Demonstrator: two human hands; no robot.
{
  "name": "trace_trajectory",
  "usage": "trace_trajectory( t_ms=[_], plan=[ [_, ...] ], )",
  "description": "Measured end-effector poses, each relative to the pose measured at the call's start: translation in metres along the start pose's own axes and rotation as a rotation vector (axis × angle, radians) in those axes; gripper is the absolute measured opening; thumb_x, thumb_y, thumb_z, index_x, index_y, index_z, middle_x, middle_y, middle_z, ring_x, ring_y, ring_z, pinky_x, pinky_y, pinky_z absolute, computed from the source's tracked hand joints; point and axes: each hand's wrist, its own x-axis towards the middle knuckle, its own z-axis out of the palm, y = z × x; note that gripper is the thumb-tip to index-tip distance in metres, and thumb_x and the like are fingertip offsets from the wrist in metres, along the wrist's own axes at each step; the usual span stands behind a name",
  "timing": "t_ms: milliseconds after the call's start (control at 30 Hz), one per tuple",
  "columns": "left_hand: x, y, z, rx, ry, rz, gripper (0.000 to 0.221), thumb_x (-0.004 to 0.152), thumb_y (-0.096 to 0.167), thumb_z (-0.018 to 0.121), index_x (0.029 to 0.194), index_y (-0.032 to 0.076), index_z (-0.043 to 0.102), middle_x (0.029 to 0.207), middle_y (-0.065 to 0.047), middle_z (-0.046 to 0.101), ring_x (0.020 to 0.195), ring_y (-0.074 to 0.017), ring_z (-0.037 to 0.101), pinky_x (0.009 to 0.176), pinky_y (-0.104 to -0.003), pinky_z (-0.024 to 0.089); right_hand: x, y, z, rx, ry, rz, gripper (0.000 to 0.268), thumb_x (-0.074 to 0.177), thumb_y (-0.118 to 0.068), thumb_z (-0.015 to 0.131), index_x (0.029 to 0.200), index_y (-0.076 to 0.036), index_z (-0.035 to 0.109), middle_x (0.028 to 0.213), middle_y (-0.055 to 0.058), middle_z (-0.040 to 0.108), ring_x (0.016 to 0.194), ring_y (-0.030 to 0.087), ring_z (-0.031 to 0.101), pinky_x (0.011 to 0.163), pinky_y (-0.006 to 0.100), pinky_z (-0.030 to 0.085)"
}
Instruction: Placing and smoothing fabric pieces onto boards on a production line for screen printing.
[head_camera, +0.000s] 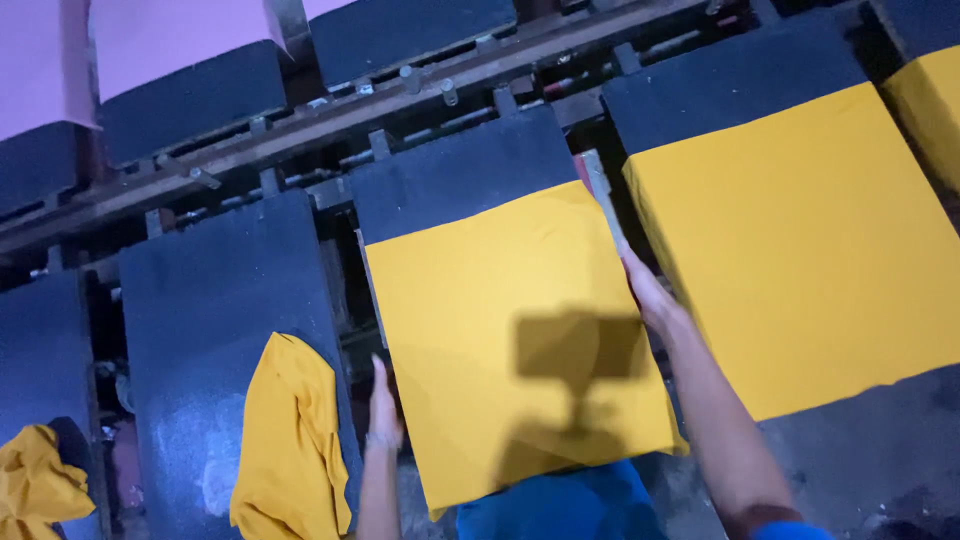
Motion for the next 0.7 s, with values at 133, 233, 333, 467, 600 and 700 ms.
trace_trajectory(
  t_ms=[133, 233, 333, 467, 600, 700],
  plan=[
    [0.075, 0.041, 0.031, -0.353, -0.161, -0.111, 0.051, 0.091, 0.063, 0.068, 0.105, 0.014, 0.075, 0.085, -0.004, 0.073, 0.072, -0.0207, 0.073, 0.059, -0.027, 0.06, 0.052, -0.033, 0.031, -0.103, 0.187, -0.114, 0.053, 0.104, -0.044, 0.059, 0.147, -0.015, 0.047, 0.153, 0.012, 0.044, 0.138, 0.03, 0.048, 0.113, 0.05, 0.043],
    [0.126, 0.07, 0.044, -0.342, 0.043, 0.125, 0.029, 0.088, 0.037, 0.082, 0.103, 0.014, 0.073, 0.093, -0.003, 0.072, 0.083, -0.0202, 0.072, 0.071, -0.031, 0.061, 0.157, -0.008, -0.028, -0.169, 0.36, -0.428, 0.027, 0.104, -0.034, 0.067, 0.118, -0.011, 0.073, 0.116, 0.007, 0.065, 0.11, 0.018, 0.059, 0.1, 0.041, 0.05],
    [0.236, 0.066, 0.014, -0.174, 0.226, 0.496, 0.019, 0.087, 0.023, 0.087, 0.094, 0.015, 0.072, 0.076, 0.004, 0.059, 0.074, -0.0103, 0.061, 0.068, -0.024, 0.052, 0.199, -0.003, -0.055, -0.303, 0.481, -0.622, 0.023, 0.106, -0.031, 0.065, 0.09, -0.015, 0.069, 0.081, -0.003, 0.055, 0.083, 0.011, 0.049, 0.081, 0.032, 0.043],
    [0.222, 0.081, 0.006, 0.072, 0.324, 0.812, 0.018, 0.095, 0.023, 0.083, 0.106, 0.016, 0.07, 0.071, 0.012, 0.042, 0.071, 0.0002, 0.048, 0.068, -0.016, 0.041, 0.197, -0.011, -0.065, -0.415, 0.571, -0.818, 0.029, 0.11, -0.02, 0.06, 0.082, -0.012, 0.06, 0.072, -0.006, 0.04, 0.072, 0.009, 0.039, 0.067, 0.027, 0.032],
    [0.203, 0.086, 0.019, 0.186, 0.399, 0.967, 0.015, 0.104, 0.024, 0.073, 0.112, 0.015, 0.064, 0.083, 0.002, 0.062, 0.085, -0.0084, 0.061, 0.083, -0.023, 0.049, 0.185, -0.016, -0.049, -0.813, 0.79, -0.69, 0.03, 0.115, -0.041, 0.046, 0.107, -0.015, 0.057, 0.086, 0.026, 0.067, 0.094, 0.049, 0.068, 0.08, 0.058, 0.05],
    [0.211, 0.084, 0.026, 0.446, 0.523, 1.039, 0.014, 0.108, 0.026, 0.068, 0.113, 0.014, 0.062, 0.098, -0.008, 0.073, 0.096, -0.0263, 0.072, 0.085, -0.038, 0.056, 0.208, -0.006, -0.055, -0.994, 0.818, -0.476, 0.033, 0.115, -0.047, 0.034, 0.112, -0.019, 0.051, 0.088, 0.028, 0.07, 0.096, 0.05, 0.071, 0.082, 0.059, 0.055]
  ],
)
